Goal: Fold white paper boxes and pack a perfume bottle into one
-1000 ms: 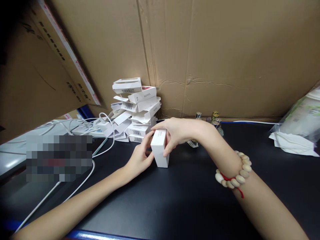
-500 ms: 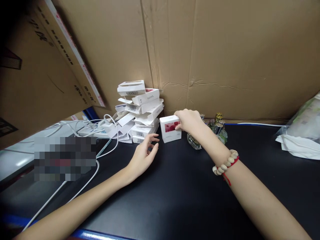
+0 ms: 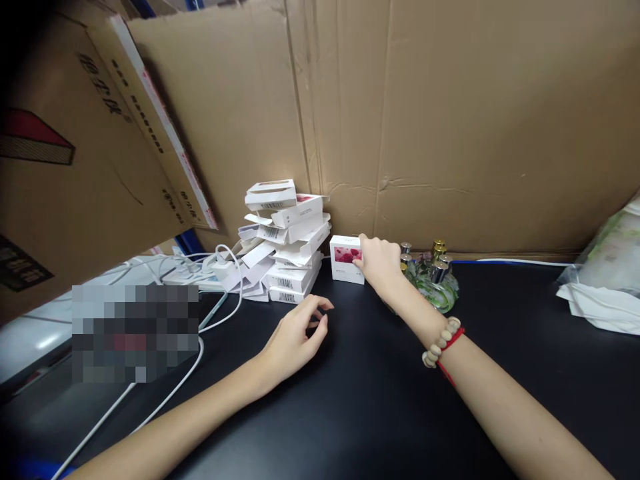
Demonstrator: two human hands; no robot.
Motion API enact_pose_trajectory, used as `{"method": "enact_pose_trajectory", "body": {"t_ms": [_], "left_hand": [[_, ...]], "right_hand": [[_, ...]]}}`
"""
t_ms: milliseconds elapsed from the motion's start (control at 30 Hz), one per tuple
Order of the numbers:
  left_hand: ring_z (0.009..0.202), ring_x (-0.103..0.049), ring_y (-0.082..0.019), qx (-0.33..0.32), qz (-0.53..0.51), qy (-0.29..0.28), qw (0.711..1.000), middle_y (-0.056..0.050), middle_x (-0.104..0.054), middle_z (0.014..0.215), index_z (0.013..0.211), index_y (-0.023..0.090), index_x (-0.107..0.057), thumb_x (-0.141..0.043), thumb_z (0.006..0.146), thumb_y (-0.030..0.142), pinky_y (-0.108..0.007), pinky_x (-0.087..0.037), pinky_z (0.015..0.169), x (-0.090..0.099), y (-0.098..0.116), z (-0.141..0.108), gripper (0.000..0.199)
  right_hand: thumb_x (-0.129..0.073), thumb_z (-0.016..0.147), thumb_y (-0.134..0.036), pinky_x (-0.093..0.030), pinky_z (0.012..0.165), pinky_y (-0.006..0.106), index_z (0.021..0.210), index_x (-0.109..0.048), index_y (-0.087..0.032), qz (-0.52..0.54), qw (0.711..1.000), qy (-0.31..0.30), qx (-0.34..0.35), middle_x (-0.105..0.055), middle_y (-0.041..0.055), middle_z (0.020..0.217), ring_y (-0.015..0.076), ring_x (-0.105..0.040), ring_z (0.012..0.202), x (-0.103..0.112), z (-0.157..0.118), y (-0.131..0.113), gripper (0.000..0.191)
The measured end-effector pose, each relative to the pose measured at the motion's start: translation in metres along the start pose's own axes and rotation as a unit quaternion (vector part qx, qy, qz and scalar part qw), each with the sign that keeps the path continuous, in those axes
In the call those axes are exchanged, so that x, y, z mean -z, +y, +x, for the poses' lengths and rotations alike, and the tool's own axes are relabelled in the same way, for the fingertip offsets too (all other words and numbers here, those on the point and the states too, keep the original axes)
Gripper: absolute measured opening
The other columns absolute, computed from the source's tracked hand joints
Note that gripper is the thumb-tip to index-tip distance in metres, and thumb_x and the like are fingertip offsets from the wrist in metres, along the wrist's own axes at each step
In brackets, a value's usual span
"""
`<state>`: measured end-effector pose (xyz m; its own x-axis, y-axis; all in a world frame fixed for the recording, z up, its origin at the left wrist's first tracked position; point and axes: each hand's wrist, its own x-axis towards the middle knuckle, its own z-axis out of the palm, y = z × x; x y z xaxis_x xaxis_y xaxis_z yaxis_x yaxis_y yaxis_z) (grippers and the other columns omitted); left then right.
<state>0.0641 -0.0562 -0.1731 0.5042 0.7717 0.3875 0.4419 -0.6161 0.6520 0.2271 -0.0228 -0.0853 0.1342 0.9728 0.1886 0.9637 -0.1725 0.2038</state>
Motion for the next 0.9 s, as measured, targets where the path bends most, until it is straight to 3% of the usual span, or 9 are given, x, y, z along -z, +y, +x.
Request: {"method": "enact_pose_trajectory", "body": {"t_ms": [300, 467, 900], "left_hand": [[0.072, -0.051, -0.005, 0.019, 0.016, -0.009, 1.0, 0.001, -0.053, 0.089, 0.093, 0.017, -0.053, -0.039, 0.082, 0.017, -0.015, -0.041, 0.061, 0.0008, 0.0038, 0.0019, 0.019], [0.07, -0.05, -0.005, 0.025, 0.026, -0.018, 0.999, 0.002, -0.053, 0.088, 0.093, 0.018, -0.054, -0.039, 0.082, 0.016, -0.014, -0.038, 0.057, -0.0004, 0.0071, 0.002, 0.018], [0.077, -0.051, -0.006, 0.003, 0.067, -0.019, 0.998, 0.002, -0.053, 0.092, 0.09, 0.017, -0.055, -0.038, 0.083, 0.015, -0.016, -0.039, 0.064, 0.0033, 0.0058, 0.0028, 0.019]], "right_hand": [[-0.042, 0.089, -0.021, -0.032, 0.056, 0.027, 0.125, -0.041, -0.007, -0.001, 1.0, 0.009, -0.015, -0.063, 0.0193, 0.095, 0.0263, -0.061, 0.089, -0.0046, 0.0003, 0.0006, 0.038], [-0.025, 0.088, -0.006, -0.034, 0.057, 0.029, 0.123, -0.045, -0.01, 0.008, 1.0, 0.013, -0.01, -0.063, 0.0183, 0.096, 0.0254, -0.061, 0.088, -0.0039, 0.0008, 0.0014, 0.04], [-0.031, 0.084, -0.004, -0.038, 0.062, 0.028, 0.118, -0.049, -0.01, 0.017, 1.0, 0.01, -0.022, -0.058, 0.0158, 0.107, 0.0244, -0.058, 0.092, -0.0014, -0.0008, -0.0012, 0.039]]}}
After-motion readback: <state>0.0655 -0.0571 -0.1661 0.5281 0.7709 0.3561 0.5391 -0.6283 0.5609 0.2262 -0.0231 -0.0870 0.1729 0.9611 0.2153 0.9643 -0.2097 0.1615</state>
